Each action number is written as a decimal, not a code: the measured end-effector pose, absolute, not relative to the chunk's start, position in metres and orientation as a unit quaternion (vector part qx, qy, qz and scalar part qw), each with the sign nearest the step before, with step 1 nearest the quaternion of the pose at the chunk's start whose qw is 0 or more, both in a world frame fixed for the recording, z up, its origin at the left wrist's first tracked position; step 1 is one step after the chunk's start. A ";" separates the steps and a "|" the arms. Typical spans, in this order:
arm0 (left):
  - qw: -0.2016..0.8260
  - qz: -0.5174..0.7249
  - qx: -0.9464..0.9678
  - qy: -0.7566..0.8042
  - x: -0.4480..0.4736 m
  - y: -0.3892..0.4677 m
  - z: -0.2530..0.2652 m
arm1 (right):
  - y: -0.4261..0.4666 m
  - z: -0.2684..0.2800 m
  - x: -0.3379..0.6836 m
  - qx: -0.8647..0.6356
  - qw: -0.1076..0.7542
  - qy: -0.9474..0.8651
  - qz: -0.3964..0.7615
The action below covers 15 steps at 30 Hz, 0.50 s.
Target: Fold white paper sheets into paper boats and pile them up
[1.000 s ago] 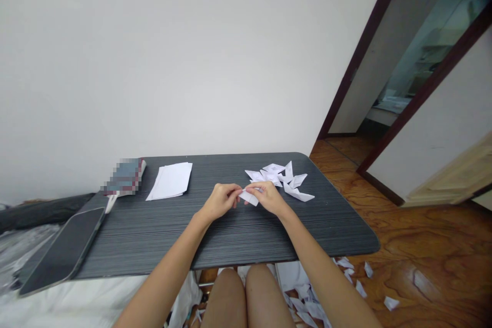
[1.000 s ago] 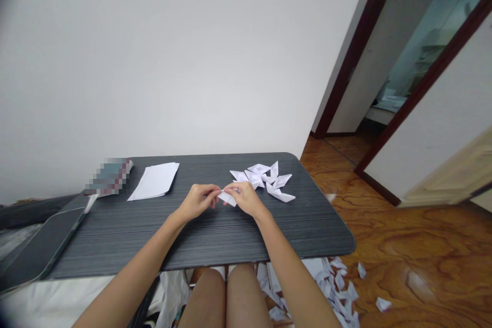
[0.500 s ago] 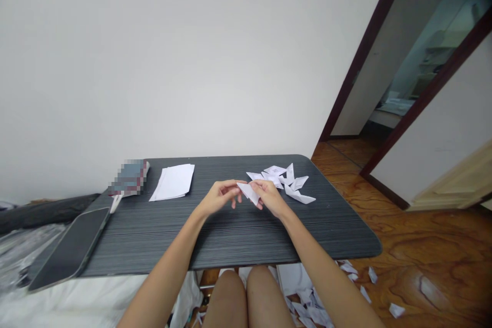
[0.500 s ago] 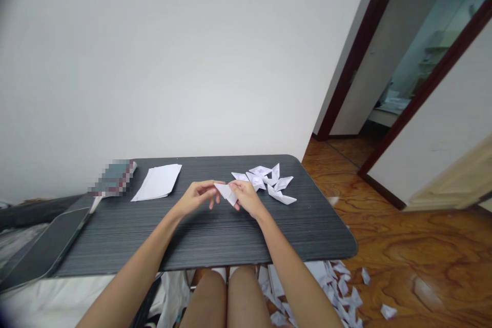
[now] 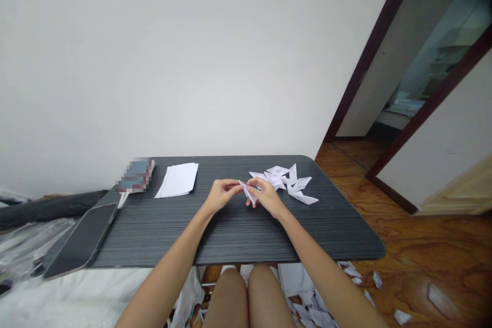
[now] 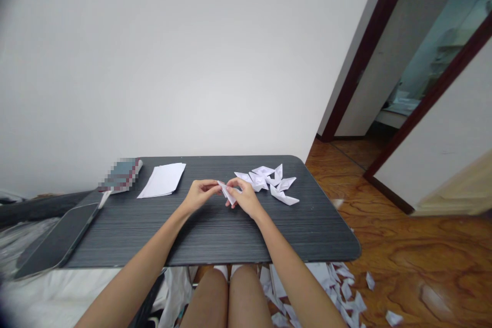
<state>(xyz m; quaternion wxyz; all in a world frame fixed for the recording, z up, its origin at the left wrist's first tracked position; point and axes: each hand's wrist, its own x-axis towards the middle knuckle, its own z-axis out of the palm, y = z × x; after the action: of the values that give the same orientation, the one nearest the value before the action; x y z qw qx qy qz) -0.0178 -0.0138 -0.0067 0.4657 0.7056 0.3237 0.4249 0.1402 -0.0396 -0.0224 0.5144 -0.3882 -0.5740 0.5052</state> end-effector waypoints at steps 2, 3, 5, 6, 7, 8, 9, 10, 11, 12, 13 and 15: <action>0.463 0.420 0.710 0.324 -0.018 -0.012 -0.008 | -0.038 -0.024 0.140 -0.385 0.520 -0.567 0.510; 0.465 0.417 0.710 0.325 -0.018 -0.012 -0.009 | -0.038 -0.024 0.139 -0.384 0.523 -0.564 0.510; 0.472 0.413 0.707 0.328 -0.018 -0.010 -0.010 | -0.037 -0.025 0.139 -0.388 0.523 -0.559 0.513; 0.476 0.410 0.706 0.329 -0.018 -0.010 -0.011 | -0.037 -0.025 0.139 -0.392 0.520 -0.556 0.517; 0.479 0.407 0.704 0.329 -0.018 -0.010 -0.012 | -0.037 -0.025 0.138 -0.395 0.517 -0.553 0.521; 0.481 0.405 0.704 0.330 -0.018 -0.009 -0.012 | -0.036 -0.025 0.138 -0.396 0.514 -0.551 0.524; 0.483 0.403 0.704 0.330 -0.018 -0.009 -0.012 | -0.036 -0.026 0.138 -0.395 0.514 -0.550 0.527; 0.484 0.401 0.704 0.329 -0.018 -0.009 -0.013 | -0.035 -0.027 0.137 -0.394 0.515 -0.550 0.527; 0.486 0.400 0.704 0.328 -0.018 -0.009 -0.013 | -0.035 -0.029 0.137 -0.392 0.517 -0.551 0.525; 0.487 0.400 0.703 0.328 -0.018 -0.010 -0.012 | -0.034 -0.030 0.137 -0.392 0.517 -0.553 0.523; 0.489 0.400 0.703 0.327 -0.017 -0.011 -0.012 | -0.033 -0.032 0.137 -0.392 0.517 -0.553 0.523; 0.486 0.398 0.706 0.327 -0.017 -0.012 -0.010 | -0.032 -0.033 0.137 -0.395 0.511 -0.552 0.528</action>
<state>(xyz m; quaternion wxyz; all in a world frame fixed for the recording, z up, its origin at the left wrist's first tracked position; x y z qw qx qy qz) -0.0169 -0.0122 -0.0098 0.4859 0.7061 0.3274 0.3976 0.1370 -0.0321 -0.0332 0.5114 -0.3947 -0.5516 0.5276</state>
